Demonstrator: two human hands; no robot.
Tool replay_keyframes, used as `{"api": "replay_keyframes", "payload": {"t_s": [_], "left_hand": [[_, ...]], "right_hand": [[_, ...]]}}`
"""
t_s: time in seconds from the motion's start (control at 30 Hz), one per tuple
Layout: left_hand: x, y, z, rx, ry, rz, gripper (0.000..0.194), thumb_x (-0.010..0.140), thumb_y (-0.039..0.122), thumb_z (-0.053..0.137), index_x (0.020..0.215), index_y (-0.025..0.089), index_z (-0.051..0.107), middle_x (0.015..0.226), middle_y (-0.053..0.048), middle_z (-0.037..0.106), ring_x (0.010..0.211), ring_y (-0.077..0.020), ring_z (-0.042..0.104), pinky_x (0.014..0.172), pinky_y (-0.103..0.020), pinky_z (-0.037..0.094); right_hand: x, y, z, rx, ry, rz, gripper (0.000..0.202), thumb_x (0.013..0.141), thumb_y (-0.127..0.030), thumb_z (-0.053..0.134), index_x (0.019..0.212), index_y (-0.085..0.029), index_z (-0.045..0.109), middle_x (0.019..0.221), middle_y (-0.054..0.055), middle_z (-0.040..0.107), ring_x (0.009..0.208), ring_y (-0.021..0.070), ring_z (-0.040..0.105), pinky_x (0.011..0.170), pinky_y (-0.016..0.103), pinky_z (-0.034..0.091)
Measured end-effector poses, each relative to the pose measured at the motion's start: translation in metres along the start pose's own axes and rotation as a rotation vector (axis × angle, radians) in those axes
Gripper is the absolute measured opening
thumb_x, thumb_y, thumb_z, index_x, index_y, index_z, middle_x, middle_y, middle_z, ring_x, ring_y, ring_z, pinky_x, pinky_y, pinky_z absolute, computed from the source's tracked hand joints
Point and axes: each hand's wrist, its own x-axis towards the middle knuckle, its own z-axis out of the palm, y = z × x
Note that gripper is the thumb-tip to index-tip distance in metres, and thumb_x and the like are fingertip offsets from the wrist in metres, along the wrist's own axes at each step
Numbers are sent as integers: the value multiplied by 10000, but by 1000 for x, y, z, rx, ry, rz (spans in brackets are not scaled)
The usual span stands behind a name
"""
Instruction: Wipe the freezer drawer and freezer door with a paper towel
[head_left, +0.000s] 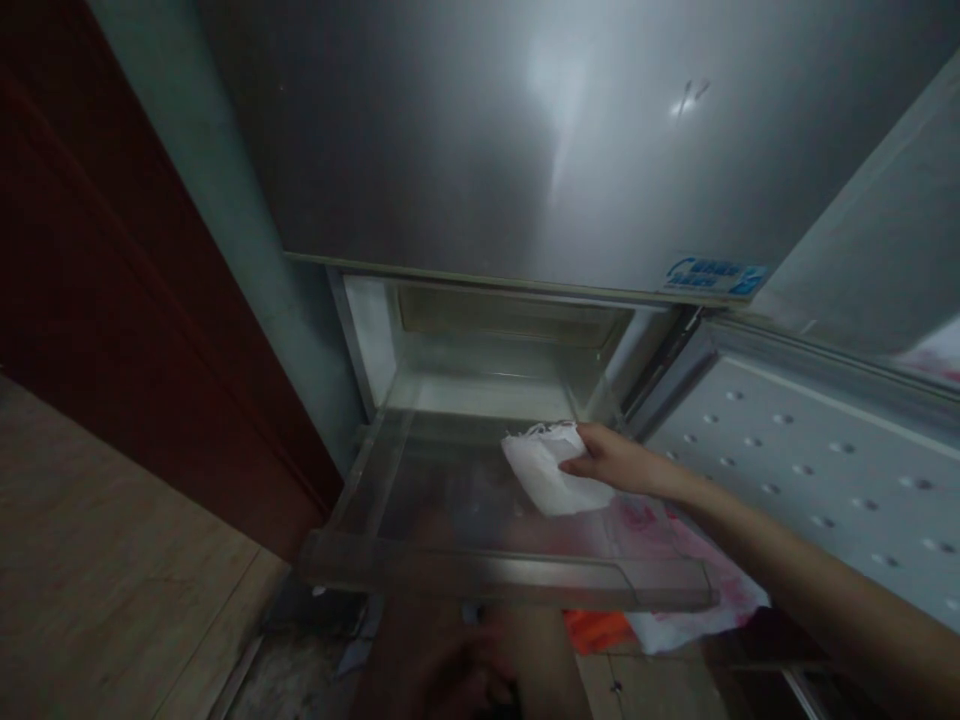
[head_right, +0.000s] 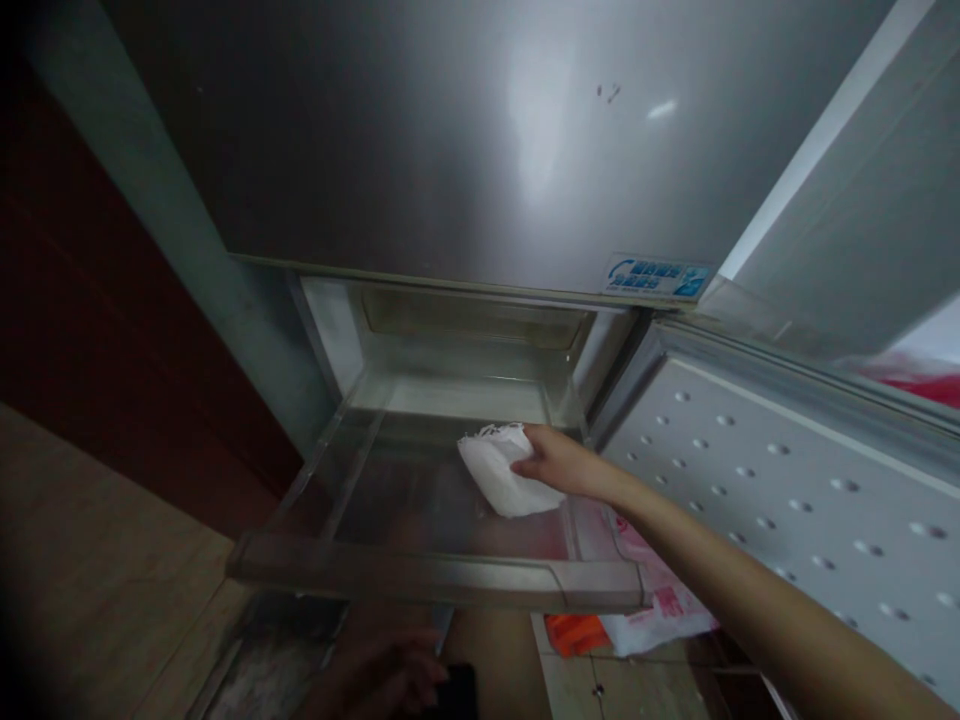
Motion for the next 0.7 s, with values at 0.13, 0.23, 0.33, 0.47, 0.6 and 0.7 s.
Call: {"api": "replay_keyframes", "payload": {"t_s": [0.13,0.23,0.33,0.47,0.6,0.7], "left_hand": [[31,-13,5,-77,63,2,681,656,794,541,1099,306,711,1127,-100,718,1004,-299,674,901,-456,521],[34,-2,3,-81,91,-45,661,681,805,495,1021,298,748,1044,-89,748,1021,-303,674,962,-469,492],[32,8,5,-72,160,-75,686,686,835,428,891,285,785,1018,-98,756,1049,-305,664,1026,-461,447],[30,16,9,13,222,-47,641,714,809,423,882,309,787,1050,-79,750,1094,-307,642,1061,-461,413],[29,15,8,27,177,-46,602,760,766,407,914,323,784,1062,-53,749,1057,-293,657,1043,-445,440],[29,1,4,92,200,-67,533,762,732,441,928,355,779,1061,-31,749,1084,-295,646,1066,-439,419]], "right_hand": [[-14,0,-8,19,-17,-6,168,819,-263,524,800,-115,604,770,38,636,694,137,572,639,242,473],[-28,-10,-25,-43,2,-95,238,867,-256,468,870,-130,669,877,55,687,822,167,632,756,279,509],[-38,-19,-45,-159,-4,-207,332,885,-165,430,1102,-175,681,1108,61,679,1055,173,625,945,320,478],[-35,-14,-60,-480,-81,-287,432,868,-57,447,1196,-243,658,1246,59,623,1200,172,554,1095,385,362],[-33,3,-56,-705,-270,-239,476,819,10,472,1133,-274,691,1236,54,630,1209,199,550,1155,513,210],[-45,10,-51,-718,-386,-202,432,819,1,477,1072,-251,720,1189,63,655,1206,208,554,1167,516,181]]}}
